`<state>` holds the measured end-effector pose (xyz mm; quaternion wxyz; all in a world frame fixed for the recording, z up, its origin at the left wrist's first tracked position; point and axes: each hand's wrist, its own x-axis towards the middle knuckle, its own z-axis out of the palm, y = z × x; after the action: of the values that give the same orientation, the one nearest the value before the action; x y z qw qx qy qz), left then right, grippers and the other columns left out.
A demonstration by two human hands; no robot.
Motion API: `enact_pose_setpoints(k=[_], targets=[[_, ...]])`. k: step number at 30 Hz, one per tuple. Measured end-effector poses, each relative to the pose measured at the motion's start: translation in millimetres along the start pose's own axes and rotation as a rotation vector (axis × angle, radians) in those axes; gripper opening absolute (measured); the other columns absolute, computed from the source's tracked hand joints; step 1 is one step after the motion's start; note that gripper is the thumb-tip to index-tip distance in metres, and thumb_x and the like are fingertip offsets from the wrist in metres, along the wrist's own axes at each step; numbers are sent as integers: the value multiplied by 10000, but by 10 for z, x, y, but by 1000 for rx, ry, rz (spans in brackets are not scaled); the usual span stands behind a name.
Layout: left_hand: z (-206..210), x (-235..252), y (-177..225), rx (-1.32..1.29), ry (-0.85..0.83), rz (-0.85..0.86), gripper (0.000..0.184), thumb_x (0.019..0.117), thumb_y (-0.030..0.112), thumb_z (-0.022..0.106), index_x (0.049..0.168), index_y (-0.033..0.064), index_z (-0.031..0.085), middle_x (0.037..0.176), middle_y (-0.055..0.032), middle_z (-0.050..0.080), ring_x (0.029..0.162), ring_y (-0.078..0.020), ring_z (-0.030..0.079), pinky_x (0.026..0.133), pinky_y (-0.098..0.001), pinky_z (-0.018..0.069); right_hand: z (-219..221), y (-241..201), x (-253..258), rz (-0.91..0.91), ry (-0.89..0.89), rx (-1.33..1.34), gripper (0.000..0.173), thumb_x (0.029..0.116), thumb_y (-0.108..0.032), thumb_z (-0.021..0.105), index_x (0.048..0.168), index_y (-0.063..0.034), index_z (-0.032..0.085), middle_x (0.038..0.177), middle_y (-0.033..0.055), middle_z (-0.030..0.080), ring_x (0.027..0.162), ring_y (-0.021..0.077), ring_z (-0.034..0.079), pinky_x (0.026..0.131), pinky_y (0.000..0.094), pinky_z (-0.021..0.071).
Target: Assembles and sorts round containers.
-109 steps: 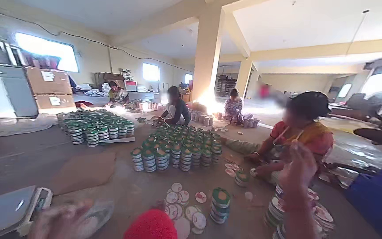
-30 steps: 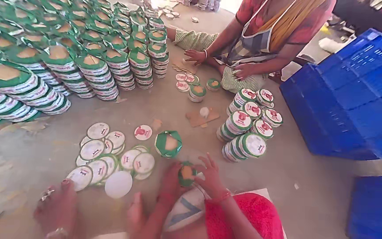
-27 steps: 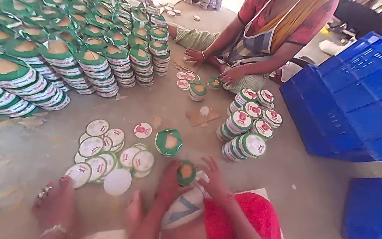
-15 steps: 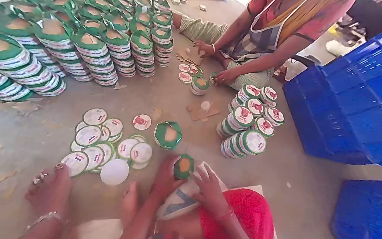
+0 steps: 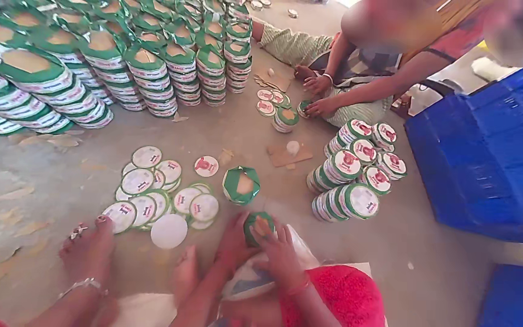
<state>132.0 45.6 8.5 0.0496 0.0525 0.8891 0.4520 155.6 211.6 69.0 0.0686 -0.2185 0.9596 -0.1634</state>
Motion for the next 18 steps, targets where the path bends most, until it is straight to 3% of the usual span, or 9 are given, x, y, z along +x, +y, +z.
enact_pose_setpoints(k=[4,7,9,11,13,16,18], targets=[[-40,-1,49,41,-34,-103,1202,569,389,957,1528,-43,374,1531,-260,447,1436,-402,420,1178,-483,362,-10,-48,104,-4,-126,-76,742,864,-715,595,1462,-277,586,1649,-24,370,1558,387,212,1185,727,149],[-51,7,76,31,-38,-138,1122,595,328,952,1513,-18,406,1538,-246,442,1437,-396,419,1172,-474,373,-85,-18,165,-8,-105,34,661,874,-702,597,1384,-286,662,1633,1,398,1550,412,216,1189,723,150],[-42,-13,50,28,-12,-102,1102,609,351,932,1503,-35,414,1513,-238,480,1417,-417,438,1159,-509,383,-110,56,268,31,-6,52,699,884,-699,575,1411,-244,641,1613,36,431,1527,448,258,1172,733,200],[-27,-24,47,50,-29,-135,1184,603,454,935,1537,-7,372,1518,-187,497,1432,-388,427,1171,-508,366,-131,114,372,102,-41,31,710,914,-696,542,1441,-226,610,1644,19,378,1555,423,189,1201,711,124],[-34,-8,53,41,-32,-148,1225,591,450,943,1548,-21,341,1514,-190,503,1435,-391,425,1176,-515,360,-132,118,440,145,-140,1,734,918,-730,505,1465,-246,584,1662,-23,343,1578,368,134,1225,681,66],[-37,-5,36,19,-15,-124,1165,612,427,920,1522,-51,371,1499,-222,506,1417,-419,438,1168,-528,366,-118,74,439,103,-169,-66,782,896,-730,543,1475,-205,574,1648,-17,371,1577,357,152,1216,694,61],[-22,-16,32,18,-14,-116,1105,637,326,913,1517,-61,370,1493,-230,510,1414,-419,443,1164,-528,371,-83,55,387,45,-161,-108,808,884,-724,564,1472,-170,575,1640,-1,387,1572,356,177,1213,703,74]])
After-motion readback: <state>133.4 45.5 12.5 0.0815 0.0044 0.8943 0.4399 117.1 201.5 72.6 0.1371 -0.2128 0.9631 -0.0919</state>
